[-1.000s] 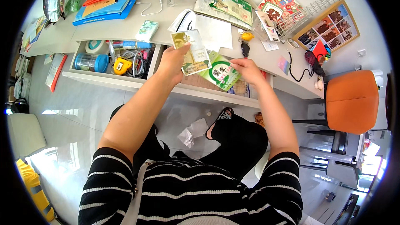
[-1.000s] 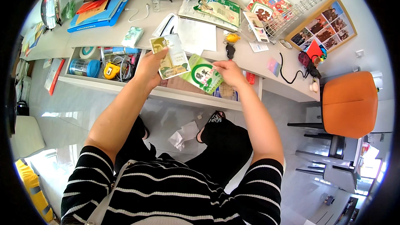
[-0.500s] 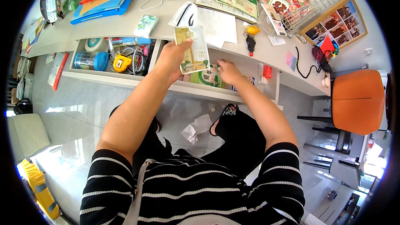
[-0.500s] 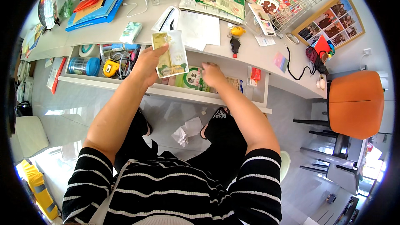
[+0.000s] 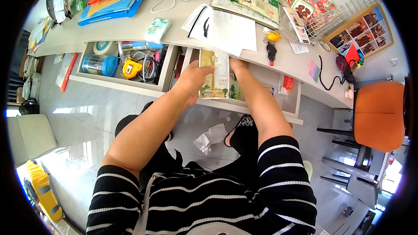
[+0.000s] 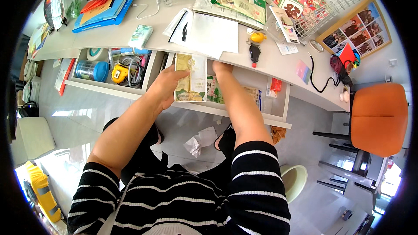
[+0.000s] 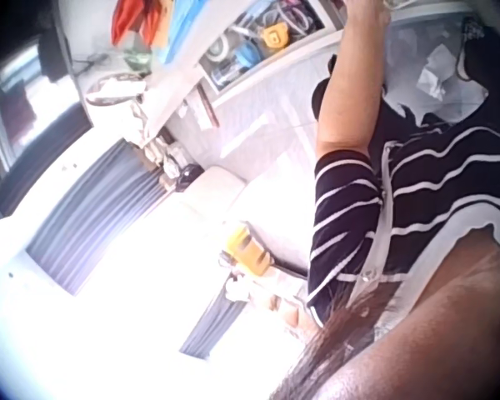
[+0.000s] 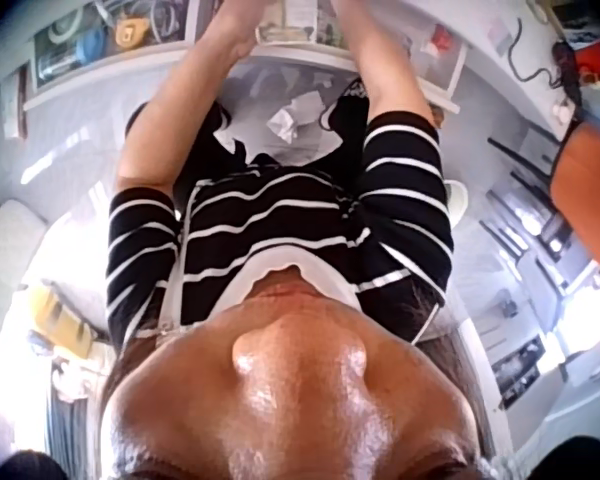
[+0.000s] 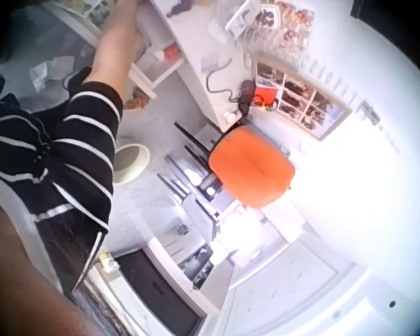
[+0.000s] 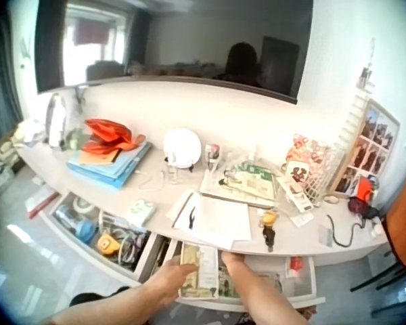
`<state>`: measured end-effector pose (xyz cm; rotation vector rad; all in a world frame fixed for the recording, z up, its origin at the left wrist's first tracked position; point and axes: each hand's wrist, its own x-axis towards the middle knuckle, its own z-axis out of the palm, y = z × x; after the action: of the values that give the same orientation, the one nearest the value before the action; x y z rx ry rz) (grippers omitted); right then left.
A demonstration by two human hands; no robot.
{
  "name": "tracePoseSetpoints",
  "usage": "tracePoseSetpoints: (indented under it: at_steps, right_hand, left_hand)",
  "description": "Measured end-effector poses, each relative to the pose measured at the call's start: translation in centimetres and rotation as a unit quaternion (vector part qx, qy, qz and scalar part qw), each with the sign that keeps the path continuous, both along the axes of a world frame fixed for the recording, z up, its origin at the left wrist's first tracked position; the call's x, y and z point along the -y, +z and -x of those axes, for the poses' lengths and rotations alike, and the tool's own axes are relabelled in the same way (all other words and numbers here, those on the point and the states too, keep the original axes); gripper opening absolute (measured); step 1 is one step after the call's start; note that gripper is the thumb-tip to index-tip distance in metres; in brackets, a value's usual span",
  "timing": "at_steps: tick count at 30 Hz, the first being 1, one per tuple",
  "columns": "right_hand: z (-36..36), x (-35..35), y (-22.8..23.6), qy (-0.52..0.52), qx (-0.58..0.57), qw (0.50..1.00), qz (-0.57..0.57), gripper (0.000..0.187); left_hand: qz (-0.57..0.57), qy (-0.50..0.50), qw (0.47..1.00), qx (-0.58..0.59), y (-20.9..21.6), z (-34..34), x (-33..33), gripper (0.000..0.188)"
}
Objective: The person organizes items in a desk drawer by moving a roll of tape, a plastic container, and several cards, then placing a birthday card and other small items into a white plastic bag.
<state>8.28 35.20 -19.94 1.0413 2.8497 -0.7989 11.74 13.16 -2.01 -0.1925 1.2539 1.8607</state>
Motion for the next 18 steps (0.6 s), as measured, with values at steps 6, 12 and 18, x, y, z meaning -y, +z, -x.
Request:
tracePoseSetpoints:
  at_steps: [6, 12, 18]
  right_hand:
    - [-0.7, -0.9, -1.5, 0.044, -0.008, 0.997, -0.063, 0.053]
    - [0.4, 0.6, 0.7, 0.041, -0.082, 0.996, -0.007, 0.054]
    - [1.1, 0.5, -0.3, 0.007, -0.125, 0.992, 0.020, 0.053]
  left_hand:
    - [-0.003, 0.020, 1.000, 0.017, 1.7, 0.4, 0.3, 0.036]
    - [-0.015, 0.053, 0.998, -0.003, 2.1, 1.1, 1.2, 0.031]
    - [-0.007, 0.061, 0.998, 0.006, 2.4, 0.9, 1.6, 0.031]
